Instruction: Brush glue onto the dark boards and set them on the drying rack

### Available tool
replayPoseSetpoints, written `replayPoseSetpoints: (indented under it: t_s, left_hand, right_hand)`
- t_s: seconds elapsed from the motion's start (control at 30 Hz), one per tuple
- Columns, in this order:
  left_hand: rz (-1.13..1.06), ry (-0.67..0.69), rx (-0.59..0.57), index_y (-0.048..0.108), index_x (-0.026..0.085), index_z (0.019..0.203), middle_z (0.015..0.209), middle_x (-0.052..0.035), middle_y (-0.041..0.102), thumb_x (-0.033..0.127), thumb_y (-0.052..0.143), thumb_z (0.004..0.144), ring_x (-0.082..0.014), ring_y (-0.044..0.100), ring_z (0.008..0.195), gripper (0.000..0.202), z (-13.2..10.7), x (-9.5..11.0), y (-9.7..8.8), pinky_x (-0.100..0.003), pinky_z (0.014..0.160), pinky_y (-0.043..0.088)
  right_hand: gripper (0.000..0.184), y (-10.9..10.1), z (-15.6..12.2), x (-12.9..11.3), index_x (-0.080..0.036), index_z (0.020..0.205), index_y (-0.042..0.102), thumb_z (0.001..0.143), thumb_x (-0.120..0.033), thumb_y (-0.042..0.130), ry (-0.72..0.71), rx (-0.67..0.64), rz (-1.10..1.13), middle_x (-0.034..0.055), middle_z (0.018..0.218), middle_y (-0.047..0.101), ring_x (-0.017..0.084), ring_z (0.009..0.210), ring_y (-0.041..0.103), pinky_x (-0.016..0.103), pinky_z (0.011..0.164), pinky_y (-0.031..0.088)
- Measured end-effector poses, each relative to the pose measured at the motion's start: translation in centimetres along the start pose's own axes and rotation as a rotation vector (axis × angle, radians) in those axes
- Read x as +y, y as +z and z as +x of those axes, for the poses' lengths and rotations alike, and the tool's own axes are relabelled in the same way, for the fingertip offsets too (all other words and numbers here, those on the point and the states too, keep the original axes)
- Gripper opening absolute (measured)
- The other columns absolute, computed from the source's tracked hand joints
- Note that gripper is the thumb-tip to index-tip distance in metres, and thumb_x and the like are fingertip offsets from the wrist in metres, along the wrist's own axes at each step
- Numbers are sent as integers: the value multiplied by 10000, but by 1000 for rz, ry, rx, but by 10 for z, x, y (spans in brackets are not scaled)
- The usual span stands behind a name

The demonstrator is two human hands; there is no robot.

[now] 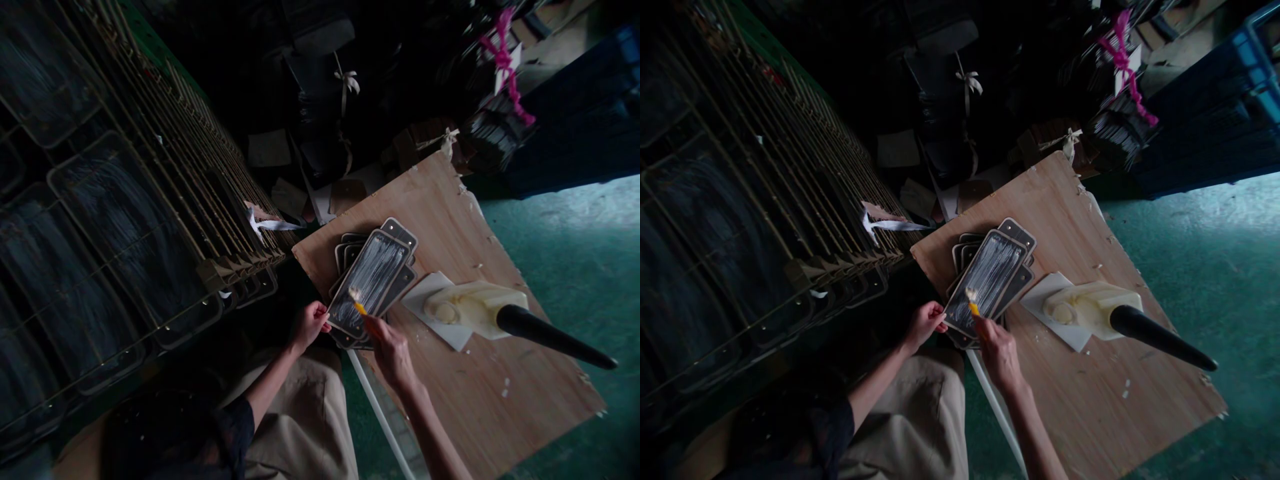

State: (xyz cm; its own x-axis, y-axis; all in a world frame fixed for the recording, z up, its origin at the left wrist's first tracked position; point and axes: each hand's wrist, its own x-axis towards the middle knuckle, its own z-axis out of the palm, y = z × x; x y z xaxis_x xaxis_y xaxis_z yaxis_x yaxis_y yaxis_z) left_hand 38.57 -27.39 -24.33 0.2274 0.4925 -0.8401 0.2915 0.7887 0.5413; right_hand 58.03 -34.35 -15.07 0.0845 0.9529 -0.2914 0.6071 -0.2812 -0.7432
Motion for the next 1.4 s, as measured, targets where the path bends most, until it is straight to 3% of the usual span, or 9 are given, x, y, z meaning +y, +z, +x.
replayPoseSetpoints:
  t_s: [0.17,0.4,0.6,0.7,0.9,1.0,1.17,1.3,1.4]
  left_hand:
    - [-52,-15,-13,545,145,796,638,29,612,205,637,769,-119,637,478,113,0,-2,-2,-219,469,534]
    - [-41,0,-3,548,131,806,585,24,603,222,648,755,-129,639,473,144,2,-4,-3,-217,458,535]
    - [-45,15,16,535,138,780,583,31,593,235,661,737,-130,631,453,165,-1,0,-1,-213,435,521]
    - [-22,35,0,538,139,781,583,31,597,211,630,747,-126,626,448,122,0,1,0,-205,424,509]
    - [96,35,34,548,136,774,573,28,595,148,571,765,-120,627,453,28,1,7,3,-183,407,483]
    - [85,-5,45,544,135,775,591,19,606,144,571,766,-127,644,484,29,0,9,5,-186,428,495]
    - [-34,20,2,546,135,798,640,8,621,207,628,748,-138,658,517,121,-1,6,4,-228,488,543]
    - [-102,31,-16,559,130,818,668,4,621,264,680,727,-135,655,539,202,-3,3,1,-244,520,559]
    - [-120,40,-44,582,122,852,707,-11,637,279,706,712,-132,657,564,244,-4,4,0,-253,554,568]
  right_hand:
    - [250,21,-34,-9,-210,1142,591,983,-293,417,123,-86,203,38,835,700,164,735,684,241,658,537]
    - [265,-13,-22,27,-210,1159,570,972,-350,444,317,154,252,17,820,710,163,735,693,242,677,543]
    - [247,-8,-48,23,-224,1140,570,990,-330,406,248,-78,238,-8,787,696,143,719,685,223,676,532]
    - [249,-16,-33,34,-215,1151,568,984,-324,420,237,47,196,0,806,703,149,734,688,232,672,535]
    - [272,-52,35,56,-201,1178,584,979,-311,436,124,442,-20,24,876,721,158,784,695,266,710,536]
    - [267,-52,49,59,-199,1165,597,974,-324,456,92,525,-124,36,898,727,170,805,698,266,703,529]
    - [258,-20,10,36,-185,1124,610,976,-324,451,100,306,-175,41,828,705,150,652,664,232,591,488]
    - [246,12,-24,-2,-195,1132,581,992,-294,405,104,59,54,34,843,701,146,685,674,212,587,483]
    - [232,24,-25,-16,-200,1117,570,989,-304,407,162,-21,230,14,797,690,148,701,679,207,611,495]
